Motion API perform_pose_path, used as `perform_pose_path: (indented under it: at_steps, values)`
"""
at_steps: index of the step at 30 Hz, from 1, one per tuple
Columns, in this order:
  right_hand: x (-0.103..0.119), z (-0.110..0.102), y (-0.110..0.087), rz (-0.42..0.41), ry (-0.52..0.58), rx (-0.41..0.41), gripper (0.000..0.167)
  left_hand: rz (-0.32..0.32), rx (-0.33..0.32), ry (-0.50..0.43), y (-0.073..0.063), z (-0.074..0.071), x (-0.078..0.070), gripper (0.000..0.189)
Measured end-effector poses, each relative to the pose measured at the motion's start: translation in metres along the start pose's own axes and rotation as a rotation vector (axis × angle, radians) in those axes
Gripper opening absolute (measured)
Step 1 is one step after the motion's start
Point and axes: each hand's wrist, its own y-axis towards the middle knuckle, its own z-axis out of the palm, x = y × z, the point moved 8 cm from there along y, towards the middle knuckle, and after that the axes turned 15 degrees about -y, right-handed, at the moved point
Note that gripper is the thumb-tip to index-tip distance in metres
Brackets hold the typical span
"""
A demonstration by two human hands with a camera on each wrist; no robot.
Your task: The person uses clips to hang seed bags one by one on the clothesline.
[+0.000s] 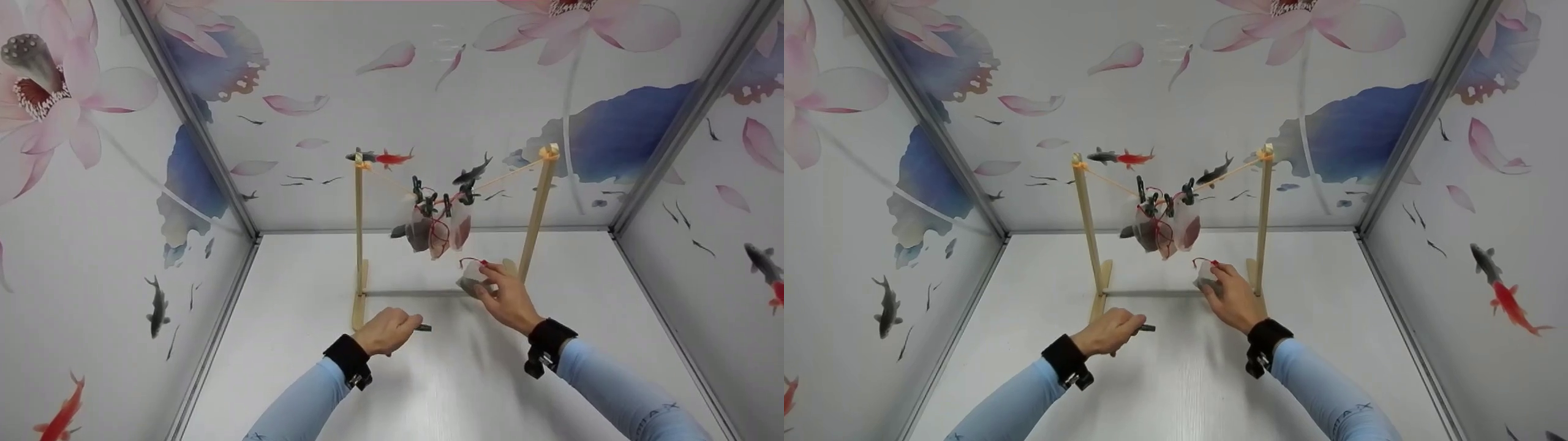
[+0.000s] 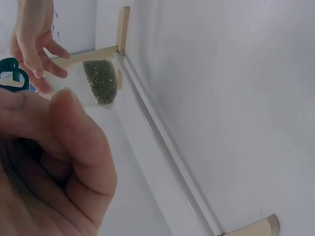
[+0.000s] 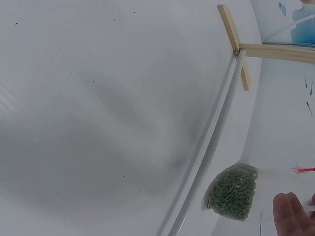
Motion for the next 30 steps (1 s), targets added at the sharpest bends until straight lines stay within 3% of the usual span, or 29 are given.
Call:
perform_pose_path:
  at_steps: [3,6,10,17,21,25,30]
  values:
    - [0.0,-0.003,-0.001,0.01,0.003,-0.002,0.05,0.032,-0.003,0.01,-0.001,0.0,-0.002,0.064]
    - [0.001,-0.01,-0.001,0.012,-0.005,-0.018,0.048,0.079,-0.045,0.023,-0.002,-0.008,-0.011,0.059]
    - [0.003,-0.027,0.003,-0.009,-0.019,-0.074,0.044,0.142,-0.127,0.054,0.0,-0.027,-0.032,0.057]
    - [0.01,-0.064,0.016,-0.017,-0.004,-0.209,0.037,0.296,-0.257,0.228,0.007,-0.047,-0.076,0.057]
    - [0.016,-0.08,0.023,-0.018,0.017,-0.242,0.036,0.347,-0.194,0.277,0.012,-0.04,-0.092,0.045]
    - [0.023,-0.092,0.03,-0.031,0.023,-0.26,0.035,0.35,-0.095,0.286,0.016,-0.033,-0.105,0.043]
    - [0.032,-0.12,0.041,-0.064,0.019,-0.346,0.032,0.373,-0.033,0.317,0.022,-0.041,-0.14,0.043]
